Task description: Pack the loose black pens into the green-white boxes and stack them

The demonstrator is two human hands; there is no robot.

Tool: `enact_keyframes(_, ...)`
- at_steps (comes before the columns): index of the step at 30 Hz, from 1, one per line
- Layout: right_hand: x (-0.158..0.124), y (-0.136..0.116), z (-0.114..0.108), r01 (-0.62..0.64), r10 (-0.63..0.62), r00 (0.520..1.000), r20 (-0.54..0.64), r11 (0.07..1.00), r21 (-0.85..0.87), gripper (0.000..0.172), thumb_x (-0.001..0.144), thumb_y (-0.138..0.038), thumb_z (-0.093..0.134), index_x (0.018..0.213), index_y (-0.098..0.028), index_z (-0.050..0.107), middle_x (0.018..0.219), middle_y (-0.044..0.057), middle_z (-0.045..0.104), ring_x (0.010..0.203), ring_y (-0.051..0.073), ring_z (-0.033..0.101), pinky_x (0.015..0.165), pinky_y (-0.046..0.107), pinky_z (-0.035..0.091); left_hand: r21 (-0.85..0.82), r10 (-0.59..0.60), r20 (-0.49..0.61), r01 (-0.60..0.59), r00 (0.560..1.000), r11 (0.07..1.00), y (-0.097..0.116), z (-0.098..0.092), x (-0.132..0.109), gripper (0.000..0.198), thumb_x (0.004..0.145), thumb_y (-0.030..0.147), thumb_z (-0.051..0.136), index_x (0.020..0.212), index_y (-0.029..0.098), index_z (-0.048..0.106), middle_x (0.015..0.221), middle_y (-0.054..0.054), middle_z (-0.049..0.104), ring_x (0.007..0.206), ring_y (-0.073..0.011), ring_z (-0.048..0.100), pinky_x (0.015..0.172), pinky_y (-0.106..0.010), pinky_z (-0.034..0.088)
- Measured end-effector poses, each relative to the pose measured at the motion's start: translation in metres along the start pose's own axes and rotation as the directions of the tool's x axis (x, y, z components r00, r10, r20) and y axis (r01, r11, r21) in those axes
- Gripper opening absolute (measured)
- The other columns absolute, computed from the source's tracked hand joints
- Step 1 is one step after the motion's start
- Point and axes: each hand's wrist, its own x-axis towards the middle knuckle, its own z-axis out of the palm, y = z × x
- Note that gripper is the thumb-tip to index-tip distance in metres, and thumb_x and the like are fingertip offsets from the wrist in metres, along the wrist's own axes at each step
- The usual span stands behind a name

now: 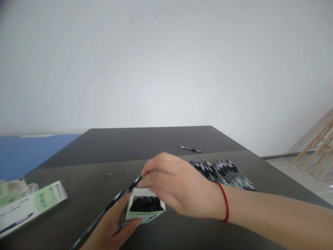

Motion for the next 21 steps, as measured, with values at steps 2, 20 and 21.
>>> enact_keyframes(2,0.013,0.019,0.009,-0.142,0.146,0.987,-0.061,0.988,0.069,0.02,0.096,-0.01,0.046,0.108,-0.012,0.062,0.106,0.009,0.062,0.101,0.014,0.058,0.09,0.027,0.047,0.001,0.067,0.057,-0.067,0.996,0.998,0.0,0.002,-0.001,0.026,0.083,0.014,0.056,0.108,0.024,0.058,0.1,-0.002,0.069,0.091,-0.0191,0.065,0.08,-0.025,0.05)
enact_keyframes(20,0.094,0.042,0.189,0.365,-0.195,0.725,0.661,0.922,-0.129,0.02,0.098,-0.021,0.048,0.104,-0.018,0.067,0.106,0.005,0.067,0.102,0.023,0.06,0.071,0.033,0.049,-0.277,0.276,0.114,-0.236,0.955,0.932,-0.007,0.015,-0.004,0.043,0.071,0.004,0.056,0.111,0.02,0.057,0.105,-0.007,0.069,0.093,-0.0193,0.067,0.08,-0.026,0.051)
enact_keyframes(21,0.096,0.044,0.189,0.362,-0.188,0.726,0.662,0.922,-0.136,0.022,0.098,-0.018,0.046,0.105,-0.018,0.066,0.105,0.005,0.068,0.102,0.022,0.06,0.071,0.033,0.049,-0.283,0.28,0.113,-0.239,0.953,0.929,-0.006,0.015,-0.004,0.043,0.071,0.004,0.056,0.111,0.02,0.057,0.106,-0.008,0.069,0.094,-0.0194,0.067,0.081,-0.026,0.051)
